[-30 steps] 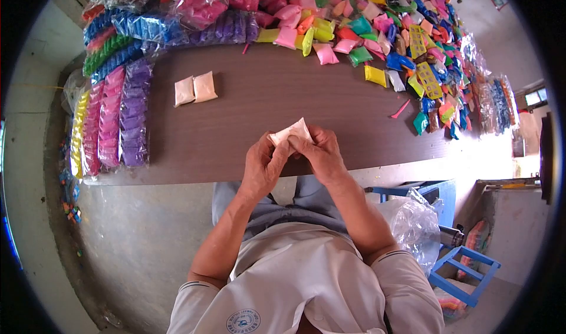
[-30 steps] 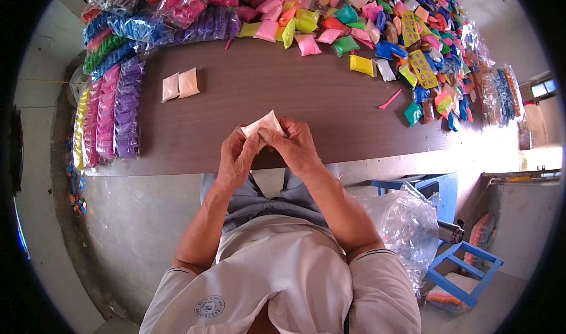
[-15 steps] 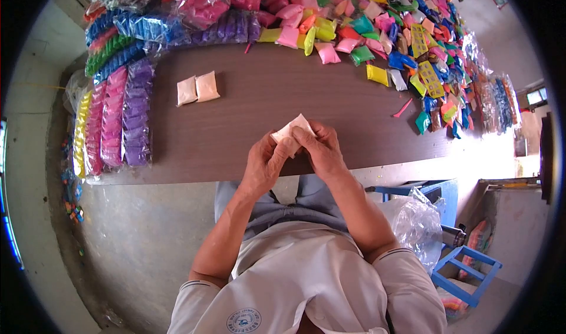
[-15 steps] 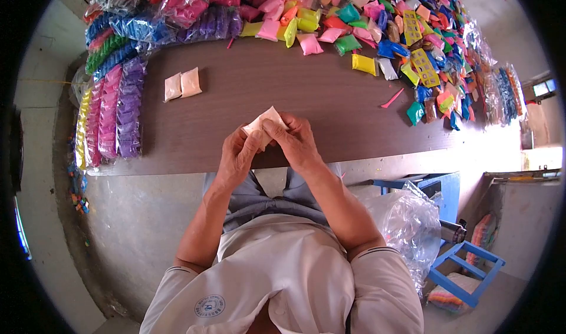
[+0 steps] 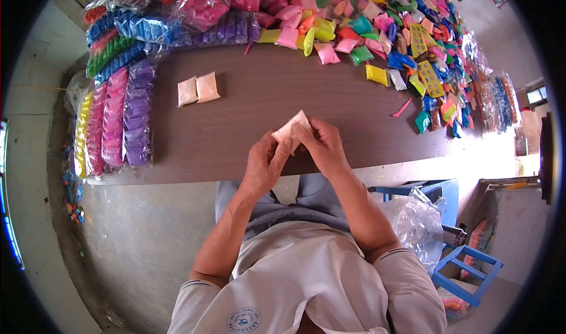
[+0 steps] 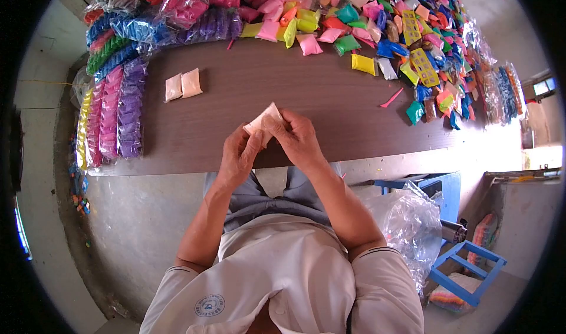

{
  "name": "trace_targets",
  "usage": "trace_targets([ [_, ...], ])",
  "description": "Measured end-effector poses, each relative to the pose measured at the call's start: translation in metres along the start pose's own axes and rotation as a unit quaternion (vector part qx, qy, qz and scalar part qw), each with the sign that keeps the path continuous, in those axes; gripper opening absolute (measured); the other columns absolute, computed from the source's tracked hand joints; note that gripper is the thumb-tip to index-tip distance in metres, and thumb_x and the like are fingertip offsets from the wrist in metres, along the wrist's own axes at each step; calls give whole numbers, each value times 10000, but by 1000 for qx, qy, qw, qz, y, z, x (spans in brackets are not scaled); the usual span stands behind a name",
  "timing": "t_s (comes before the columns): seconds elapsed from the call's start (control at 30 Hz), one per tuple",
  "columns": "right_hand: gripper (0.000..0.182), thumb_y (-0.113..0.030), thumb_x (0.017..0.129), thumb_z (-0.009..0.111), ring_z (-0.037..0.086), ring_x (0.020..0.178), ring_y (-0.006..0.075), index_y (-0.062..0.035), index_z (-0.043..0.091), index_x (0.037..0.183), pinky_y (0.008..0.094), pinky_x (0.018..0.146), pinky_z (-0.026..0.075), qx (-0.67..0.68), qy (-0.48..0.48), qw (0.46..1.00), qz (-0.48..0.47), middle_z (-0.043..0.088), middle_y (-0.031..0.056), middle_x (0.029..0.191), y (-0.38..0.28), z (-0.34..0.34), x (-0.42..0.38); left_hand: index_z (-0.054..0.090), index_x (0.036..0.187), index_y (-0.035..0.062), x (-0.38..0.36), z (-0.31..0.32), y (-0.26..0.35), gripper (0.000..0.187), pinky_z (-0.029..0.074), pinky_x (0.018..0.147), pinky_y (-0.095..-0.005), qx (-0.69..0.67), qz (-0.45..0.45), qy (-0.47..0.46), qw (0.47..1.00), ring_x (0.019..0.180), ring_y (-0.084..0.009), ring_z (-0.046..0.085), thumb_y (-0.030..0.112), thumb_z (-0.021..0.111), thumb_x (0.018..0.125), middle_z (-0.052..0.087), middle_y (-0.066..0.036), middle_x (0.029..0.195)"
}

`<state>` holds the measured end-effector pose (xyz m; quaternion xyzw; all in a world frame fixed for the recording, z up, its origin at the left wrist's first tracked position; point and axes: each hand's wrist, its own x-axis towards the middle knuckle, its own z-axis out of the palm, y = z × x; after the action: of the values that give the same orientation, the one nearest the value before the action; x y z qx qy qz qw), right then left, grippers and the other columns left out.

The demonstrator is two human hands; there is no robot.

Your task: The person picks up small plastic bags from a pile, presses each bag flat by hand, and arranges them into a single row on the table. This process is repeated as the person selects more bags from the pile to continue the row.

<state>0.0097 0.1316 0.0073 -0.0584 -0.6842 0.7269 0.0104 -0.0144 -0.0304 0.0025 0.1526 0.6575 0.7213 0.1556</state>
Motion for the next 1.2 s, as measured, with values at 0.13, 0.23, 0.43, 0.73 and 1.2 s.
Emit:
trace_targets([
  [0.13, 437, -369, 964, 647, 570, 659, 84, 7, 550, 1165, 244, 579, 448, -164, 164, 965, -119, 649, 74, 730, -16, 6, -9, 547, 899, -3, -2, 0, -11, 258, 407, 559, -286, 71, 22, 12, 997, 645, -111, 476, 231, 598, 997, 539, -60, 727],
  [0.23, 461, -394, 949, 663, 574, 651, 97, 13, 569, 1147, 249, 579, 451, -157, 151, 973, -74, 648, 90, 738, -21, -1, -13, 552, 944, -3, -7, 4, -1, 204, 426, 578, -252, 197, 17, -5, 980, 683, -90, 497, 190, 571, 1007, 580, -56, 799],
  [0.43, 387, -368, 877, 755, 579, 668, 74, 5, 672, 938, 233, 603, 456, -41, 102, 992, 64, 671, 43, 774, -30, -2, -6, 547, 912, 5, -5, 6, 2, 144, 427, 564, -283, 258, 109, 23, 960, 657, -107, 502, 127, 601, 965, 564, -63, 760],
  [0.73, 341, -320, 839, 794, 527, 653, 46, -13, 658, 778, 230, 564, 424, -132, 206, 970, -15, 619, 7, 675, -35, 7, -2, 608, 989, -8, -1, 7, 3, 208, 446, 582, -276, 77, 41, -15, 996, 665, -109, 518, 192, 649, 951, 585, -61, 753],
  [1.2, 473, -433, 932, 661, 573, 638, 105, 35, 676, 999, 272, 592, 470, -294, 158, 942, 11, 649, 49, 696, -37, -12, -4, 561, 853, -14, -3, 5, 2, 262, 428, 608, -384, 186, 63, 24, 980, 619, -308, 487, 186, 518, 1017, 513, -160, 703],
])
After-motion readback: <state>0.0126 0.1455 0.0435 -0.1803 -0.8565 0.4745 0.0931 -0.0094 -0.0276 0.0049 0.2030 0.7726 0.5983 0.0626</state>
